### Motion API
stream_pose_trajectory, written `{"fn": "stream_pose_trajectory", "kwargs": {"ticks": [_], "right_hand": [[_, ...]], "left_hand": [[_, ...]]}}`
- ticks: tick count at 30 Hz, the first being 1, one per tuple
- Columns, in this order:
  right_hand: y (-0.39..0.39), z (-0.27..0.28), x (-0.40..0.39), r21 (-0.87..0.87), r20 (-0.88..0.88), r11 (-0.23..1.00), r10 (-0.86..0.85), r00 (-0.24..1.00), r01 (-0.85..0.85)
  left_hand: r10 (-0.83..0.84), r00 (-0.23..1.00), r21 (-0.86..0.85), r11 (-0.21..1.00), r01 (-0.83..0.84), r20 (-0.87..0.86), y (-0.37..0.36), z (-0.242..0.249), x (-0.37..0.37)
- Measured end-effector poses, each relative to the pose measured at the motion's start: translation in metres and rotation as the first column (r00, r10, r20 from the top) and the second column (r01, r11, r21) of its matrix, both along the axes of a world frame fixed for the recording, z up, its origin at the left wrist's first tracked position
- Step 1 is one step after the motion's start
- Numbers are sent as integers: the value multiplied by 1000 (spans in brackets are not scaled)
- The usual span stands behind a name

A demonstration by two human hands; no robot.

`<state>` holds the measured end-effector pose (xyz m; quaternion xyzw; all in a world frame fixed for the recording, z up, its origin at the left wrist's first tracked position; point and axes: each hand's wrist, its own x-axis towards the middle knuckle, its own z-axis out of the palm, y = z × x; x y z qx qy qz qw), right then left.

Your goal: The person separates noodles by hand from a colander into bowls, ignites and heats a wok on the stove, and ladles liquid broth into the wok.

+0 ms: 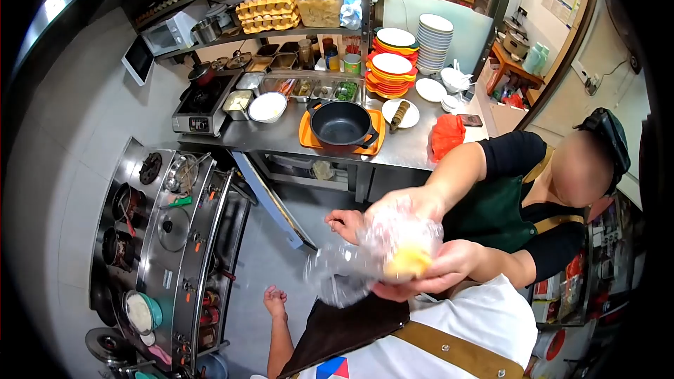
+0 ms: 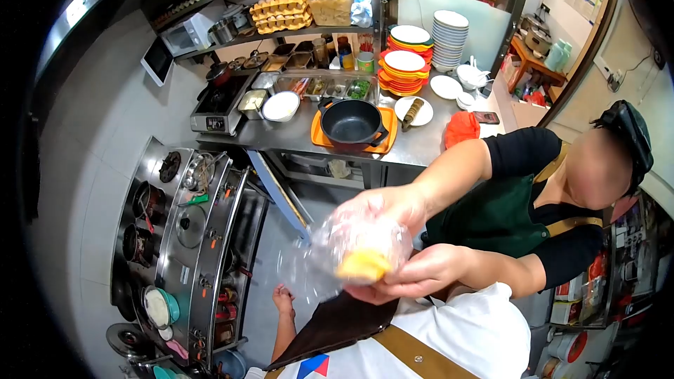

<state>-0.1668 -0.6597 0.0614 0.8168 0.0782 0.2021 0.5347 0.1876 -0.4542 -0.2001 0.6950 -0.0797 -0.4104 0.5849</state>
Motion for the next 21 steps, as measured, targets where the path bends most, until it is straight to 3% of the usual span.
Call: {"fn": "stream_pose_trajectory", "kwargs": {"ticks": [1, 2, 3, 4, 5, 7, 11, 13, 16, 19, 21], "right_hand": [[-7, -14, 20, 437, 93, 898, -102, 990, 51], [-13, -27, 40, 788, 133, 614, -235, 963, 41], [-17, -34, 57, 977, 111, 209, -371, 922, -33], [-19, -40, 70, 960, 32, -229, -479, 877, -160], [-19, -46, 74, 736, -86, -601, -539, 838, -311], [-16, -60, 70, 756, -102, -574, -580, 808, -316], [-11, -80, 62, 766, -127, -548, -642, 756, -337], [-5, -71, 55, 735, -170, -579, -662, 729, -354], [-1, -96, 52, 719, -127, -566, -677, 725, -403], [-2, -107, 53, 635, -213, -658, -652, 727, -404], [-8, -97, 54, 648, -198, -644, -657, 727, -406]], "left_hand": [[54, 983, -96, 993, -71, -175, 0, -5, 3], [83, 933, -176, 972, -153, -350, -1, -10, 4], [72, 935, -178, 974, -142, -348, 3, -28, 4], [-4, 981, -28, 1000, -1, -193, 13, -54, 5], [-109, 993, 144, 983, 115, -45, 25, -73, 5], [-156, 951, 128, 972, 195, -267, 55, -90, -2], [-515, 852, 326, 793, 515, -95, 90, -94, -46], [-615, 788, 395, 716, 575, -32, 100, -92, -53], [-626, 780, 446, 696, 563, -8, 112, -95, -42], [-502, 864, 397, 786, 475, -41, 100, -106, -7], [-450, 885, 331, 822, 463, -119, 78, -93, 7]]}}
